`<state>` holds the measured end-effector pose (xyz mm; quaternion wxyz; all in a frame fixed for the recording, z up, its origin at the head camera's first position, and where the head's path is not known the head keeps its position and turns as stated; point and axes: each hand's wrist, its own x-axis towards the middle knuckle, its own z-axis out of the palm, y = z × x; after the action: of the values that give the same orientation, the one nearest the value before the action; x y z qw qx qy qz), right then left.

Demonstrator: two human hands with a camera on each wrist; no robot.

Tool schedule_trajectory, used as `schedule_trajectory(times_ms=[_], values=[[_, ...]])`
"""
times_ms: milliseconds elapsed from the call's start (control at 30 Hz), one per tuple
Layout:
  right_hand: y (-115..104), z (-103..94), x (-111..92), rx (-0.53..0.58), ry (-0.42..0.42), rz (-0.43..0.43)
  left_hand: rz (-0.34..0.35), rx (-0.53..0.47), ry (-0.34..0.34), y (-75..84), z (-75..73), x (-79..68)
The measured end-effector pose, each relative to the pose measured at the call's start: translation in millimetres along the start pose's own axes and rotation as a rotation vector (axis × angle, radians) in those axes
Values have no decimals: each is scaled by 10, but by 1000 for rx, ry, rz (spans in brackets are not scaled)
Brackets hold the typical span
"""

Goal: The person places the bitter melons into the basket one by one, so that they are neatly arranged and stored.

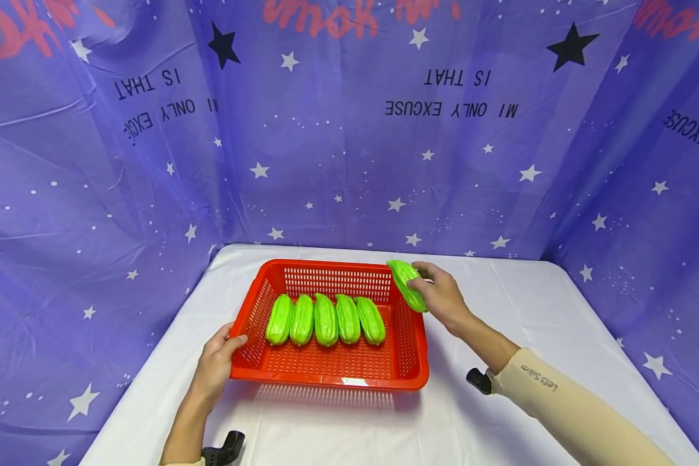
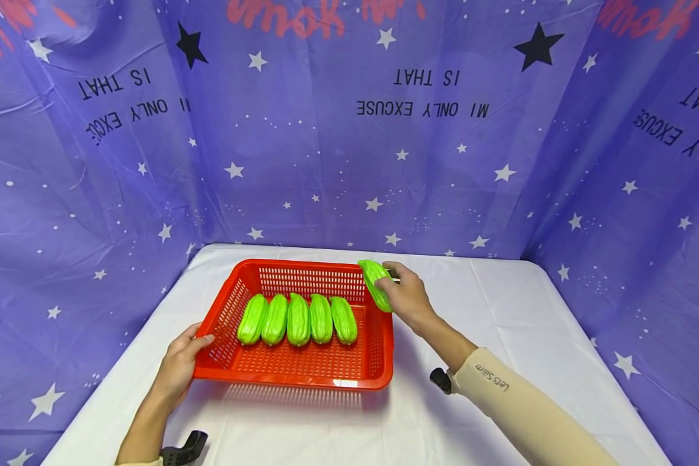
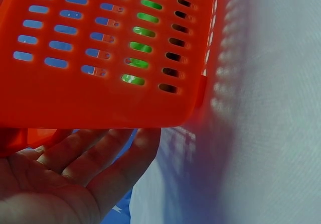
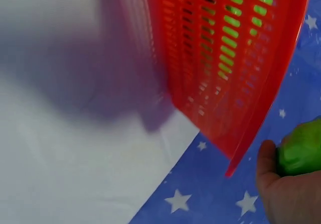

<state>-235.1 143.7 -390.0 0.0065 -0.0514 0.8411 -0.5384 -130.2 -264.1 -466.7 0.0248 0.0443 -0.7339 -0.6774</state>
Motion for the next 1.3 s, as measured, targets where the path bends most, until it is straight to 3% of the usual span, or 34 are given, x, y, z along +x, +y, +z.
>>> schedule_trajectory(times_ms=[233,500,900,1300], values=[[-101,240,9,-163,-62,-36,2,-7,2,7,-3,9],[-89,493,60,-394,-76,-184,2,-11,7,27,2,15],[-48,658,114,-469,-72,-161,-6,-2,6,-13,-7,22],[-24,748,122,-733,-96,-181,-2,4,13,-20,-5,34]])
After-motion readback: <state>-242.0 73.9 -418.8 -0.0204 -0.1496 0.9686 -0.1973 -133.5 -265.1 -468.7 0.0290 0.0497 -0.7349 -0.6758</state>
